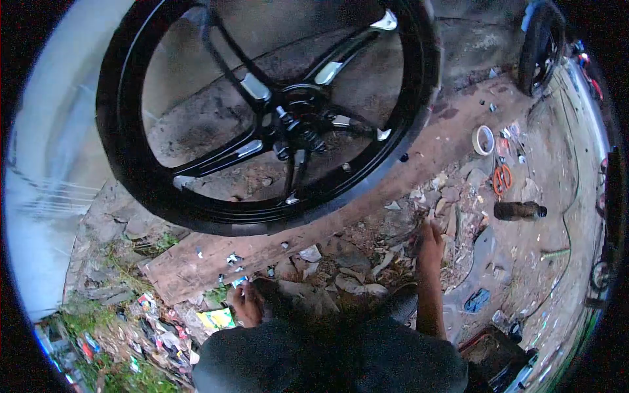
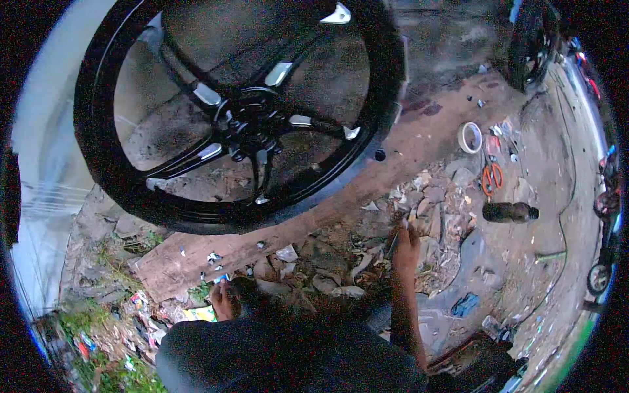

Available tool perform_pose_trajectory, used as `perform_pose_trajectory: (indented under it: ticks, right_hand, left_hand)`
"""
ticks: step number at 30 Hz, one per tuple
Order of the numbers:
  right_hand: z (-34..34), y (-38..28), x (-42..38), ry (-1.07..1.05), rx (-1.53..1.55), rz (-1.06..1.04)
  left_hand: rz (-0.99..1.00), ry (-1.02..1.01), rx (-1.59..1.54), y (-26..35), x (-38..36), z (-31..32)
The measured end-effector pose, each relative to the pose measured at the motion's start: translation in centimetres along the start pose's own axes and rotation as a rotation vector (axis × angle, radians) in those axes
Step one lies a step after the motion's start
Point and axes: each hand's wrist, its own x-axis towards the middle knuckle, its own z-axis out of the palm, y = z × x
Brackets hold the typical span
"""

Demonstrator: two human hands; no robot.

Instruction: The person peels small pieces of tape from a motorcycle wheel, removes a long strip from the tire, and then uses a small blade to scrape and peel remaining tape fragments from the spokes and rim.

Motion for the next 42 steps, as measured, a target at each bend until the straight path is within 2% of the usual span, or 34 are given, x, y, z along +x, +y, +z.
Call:
perform_pose_trajectory:
  ticks: [2, 3, 6, 8, 9, 11, 13, 16, 17, 20, 21, 23, 25, 26, 27, 30, 33, 36, 39, 42]
  right_hand:
    - [0.2, -1.3, -2.8, -0.053, 0.089, 0.127]
    - [0.9, -3.5, -4.5, -0.091, 0.158, 0.178]
    - [3.2, -10.6, -7.4, -0.242, 0.014, 0.147]
    - [5.4, -13.6, -7.9, -0.246, 0.067, 0.034]
    - [6.4, -16.0, -8.4, -0.283, 0.096, -0.014]
    - [8.2, -20.6, -9.9, -0.348, 0.109, -0.142]
    - [10.8, -25.4, -10.6, -0.397, 0.088, -0.308]
    - [13.8, -30.4, -10.8, -0.375, 0.122, -0.493]
    - [14.4, -31.3, -10.9, -0.389, 0.111, -0.525]
    - [16.9, -33.6, -10.8, -0.485, 0.051, -0.617]
    - [17.9, -34.2, -10.9, -0.531, 0.021, -0.641]
    - [20.3, -35.2, -11.1, -0.572, -0.020, -0.686]
    - [22.5, -36.3, -11.0, -0.487, -0.207, -0.906]
    - [23.5, -36.9, -10.9, -0.439, -0.302, -1.016]
    - [24.6, -37.2, -10.8, -0.428, -0.272, -1.098]
    - [26.5, -38.7, -10.9, -0.359, -0.463, -1.248]
    - [27.2, -39.1, -12.1, -0.331, -0.534, -1.293]
    - [27.5, -38.0, -12.6, -0.331, -0.433, -1.320]
    - [27.3, -37.3, -13.0, -0.324, -0.446, -1.191]
    - [27.0, -36.8, -12.5, -0.300, -0.482, -1.165]
  left_hand:
    - [-0.164, -0.094, -0.090, -0.1, 0.2, -0.4]
    - [-0.143, 0.033, 0.130, -1.1, 0.6, -0.3]
    - [-0.113, 0.021, 0.238, 2.6, -0.8, 1.0]
    - [0.050, -0.107, 0.171, -2.4, 1.3, -0.6]
    - [0.116, -0.061, 0.152, -3.2, 1.4, -0.3]
    - [0.151, -0.050, 0.099, -2.5, 1.4, 0.7]
    - [0.110, -0.129, 0.036, -0.1, 0.7, 0.6]
    - [0.027, -0.155, -0.217, -2.1, 1.5, 0.4]
    - [0.106, -0.145, -0.087, -1.9, 1.9, 0.4]
    - [0.099, -0.167, -0.240, -0.3, 2.2, 0.9]
    - [-0.047, -0.122, -0.217, 2.7, 1.6, 1.4]
    - [0.133, -0.059, -0.159, 0.5, 4.4, 1.7]
    - [0.282, 0.018, -0.070, 4.1, 4.5, 2.8]
    - [0.322, 0.027, -0.095, 4.7, 5.1, 3.5]
    - [0.362, 0.036, -0.120, 5.3, 5.6, 4.0]
    - [0.337, -0.024, -0.248, 7.2, 6.5, 5.2]
    - [0.344, -0.024, -0.298, 6.9, 7.4, 6.2]
    - [0.372, -0.022, -0.254, 6.7, 6.9, 6.7]
    - [0.342, -0.049, -0.229, 6.3, 6.3, 6.3]
    - [0.272, -0.103, -0.285, 6.2, 5.8, 5.5]
